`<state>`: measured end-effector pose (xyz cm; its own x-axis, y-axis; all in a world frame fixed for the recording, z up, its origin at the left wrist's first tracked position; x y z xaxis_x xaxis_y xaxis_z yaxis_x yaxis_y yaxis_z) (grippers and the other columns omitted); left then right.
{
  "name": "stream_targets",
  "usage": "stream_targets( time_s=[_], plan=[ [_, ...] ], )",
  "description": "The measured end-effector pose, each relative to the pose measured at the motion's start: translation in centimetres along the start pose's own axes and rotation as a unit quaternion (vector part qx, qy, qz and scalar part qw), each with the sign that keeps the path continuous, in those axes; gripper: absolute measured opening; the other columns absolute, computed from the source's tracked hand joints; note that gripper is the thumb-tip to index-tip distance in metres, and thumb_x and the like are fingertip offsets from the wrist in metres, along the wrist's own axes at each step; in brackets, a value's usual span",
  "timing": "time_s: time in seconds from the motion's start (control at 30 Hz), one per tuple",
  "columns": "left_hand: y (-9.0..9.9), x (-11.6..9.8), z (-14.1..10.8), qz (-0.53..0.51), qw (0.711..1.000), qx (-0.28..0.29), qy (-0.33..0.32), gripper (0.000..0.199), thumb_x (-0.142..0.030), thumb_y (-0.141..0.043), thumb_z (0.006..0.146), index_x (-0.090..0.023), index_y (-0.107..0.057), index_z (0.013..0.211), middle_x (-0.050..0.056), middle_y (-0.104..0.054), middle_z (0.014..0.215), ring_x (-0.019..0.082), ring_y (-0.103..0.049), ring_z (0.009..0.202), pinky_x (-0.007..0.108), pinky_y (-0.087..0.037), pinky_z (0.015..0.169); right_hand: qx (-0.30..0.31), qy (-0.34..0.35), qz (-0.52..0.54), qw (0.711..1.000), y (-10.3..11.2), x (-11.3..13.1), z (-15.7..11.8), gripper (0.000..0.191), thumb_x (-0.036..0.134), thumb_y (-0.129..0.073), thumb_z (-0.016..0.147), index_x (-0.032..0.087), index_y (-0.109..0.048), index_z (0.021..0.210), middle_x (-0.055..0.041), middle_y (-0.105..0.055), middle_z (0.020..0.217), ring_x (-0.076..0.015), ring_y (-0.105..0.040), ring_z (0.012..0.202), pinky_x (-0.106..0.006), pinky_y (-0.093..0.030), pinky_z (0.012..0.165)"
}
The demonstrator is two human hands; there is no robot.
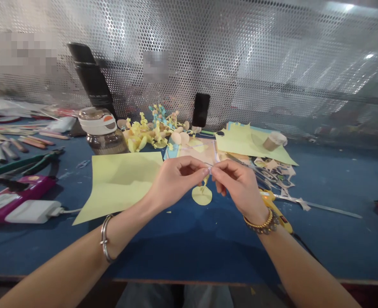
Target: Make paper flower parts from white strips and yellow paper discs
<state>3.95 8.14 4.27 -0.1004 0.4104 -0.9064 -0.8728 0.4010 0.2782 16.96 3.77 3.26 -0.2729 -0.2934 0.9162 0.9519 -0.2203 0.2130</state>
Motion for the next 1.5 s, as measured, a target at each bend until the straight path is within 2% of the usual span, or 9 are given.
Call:
stream_targets(
  time_s=[0.27, 0.43, 0.7, 1.0, 1.3, 1.5],
  plan=[
    [0.1, 0.6, 0.0, -0.026, 0.999, -0.008, 0.043, 0.017, -0.032, -0.066, 0.080, -0.017, -0.069, 0.074, -0.001, -0.065, 0.057, 0.010, -0.060, 0.054, 0.020, -0.048, 0.053, 0.004, 0.016, 0.006, 1.000, 0.1, 0.3, 0.0, 0.017, 0.030, -0.062, 0.085, 0.017, -0.063, 0.073, 0.0040, -0.055, 0.053, -0.0068, -0.047, 0.043, -0.020, -0.040, 0.042],
    [0.2, 0.7, 0.0, -0.053, 0.998, -0.019, 0.041, 0.017, -0.032, -0.067, 0.079, -0.017, -0.069, 0.073, -0.002, -0.064, 0.055, 0.010, -0.059, 0.054, 0.021, -0.048, 0.055, 0.005, 0.010, 0.015, 1.000, 0.1, 0.0, 0.1, 0.016, 0.031, -0.063, 0.083, 0.018, -0.065, 0.075, 0.0040, -0.055, 0.053, -0.0072, -0.047, 0.042, -0.021, -0.039, 0.041],
    [0.2, 0.3, -0.1, -0.022, 0.999, -0.013, 0.033, 0.017, -0.033, -0.066, 0.080, -0.016, -0.069, 0.075, -0.001, -0.064, 0.057, 0.011, -0.060, 0.055, 0.021, -0.048, 0.055, 0.007, 0.008, 0.012, 1.000, 0.0, 0.0, 0.2, 0.016, 0.028, -0.063, 0.083, 0.018, -0.063, 0.071, 0.0045, -0.055, 0.053, -0.0062, -0.046, 0.042, -0.020, -0.039, 0.041],
    [0.5, -0.2, -0.3, -0.034, 0.998, -0.037, -0.027, 0.013, -0.029, -0.067, 0.080, -0.016, -0.066, 0.082, 0.001, -0.066, 0.070, 0.010, -0.061, 0.057, 0.021, -0.050, 0.055, 0.010, -0.008, 0.030, 0.999, -0.1, -0.2, 0.0, 0.017, 0.030, -0.064, 0.082, 0.018, -0.062, 0.070, 0.0046, -0.055, 0.052, -0.0059, -0.046, 0.041, -0.019, -0.038, 0.041],
    [0.5, -1.2, -0.8, 0.027, 0.992, -0.068, -0.101, 0.017, -0.024, -0.069, 0.077, -0.018, -0.069, 0.093, 0.002, -0.069, 0.078, 0.012, -0.063, 0.066, 0.023, -0.054, 0.062, 0.000, -0.007, 0.063, 0.998, 0.3, -0.7, 0.2, 0.018, 0.032, -0.064, 0.083, 0.019, -0.063, 0.070, 0.0048, -0.054, 0.048, -0.0070, -0.045, 0.040, -0.020, -0.036, 0.039],
    [0.9, -1.6, -1.2, 0.072, 0.981, -0.097, -0.150, 0.013, -0.019, -0.067, 0.078, -0.020, -0.070, 0.090, 0.002, -0.068, 0.079, 0.011, -0.063, 0.067, 0.025, -0.054, 0.068, 0.009, -0.009, 0.083, 0.996, 0.1, -0.9, 0.2, 0.018, 0.033, -0.065, 0.082, 0.020, -0.063, 0.070, 0.0054, -0.053, 0.047, -0.0072, -0.045, 0.040, -0.020, -0.036, 0.039]
  ],
)
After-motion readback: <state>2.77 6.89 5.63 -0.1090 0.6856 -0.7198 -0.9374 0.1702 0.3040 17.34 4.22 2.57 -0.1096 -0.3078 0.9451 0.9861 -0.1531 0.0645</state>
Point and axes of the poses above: each hand's wrist, its own z-axis towards the middle knuckle, its own y-axis out of the back of the hand, x = y × z, the point moved 9 cm from there along z, towards the middle knuckle
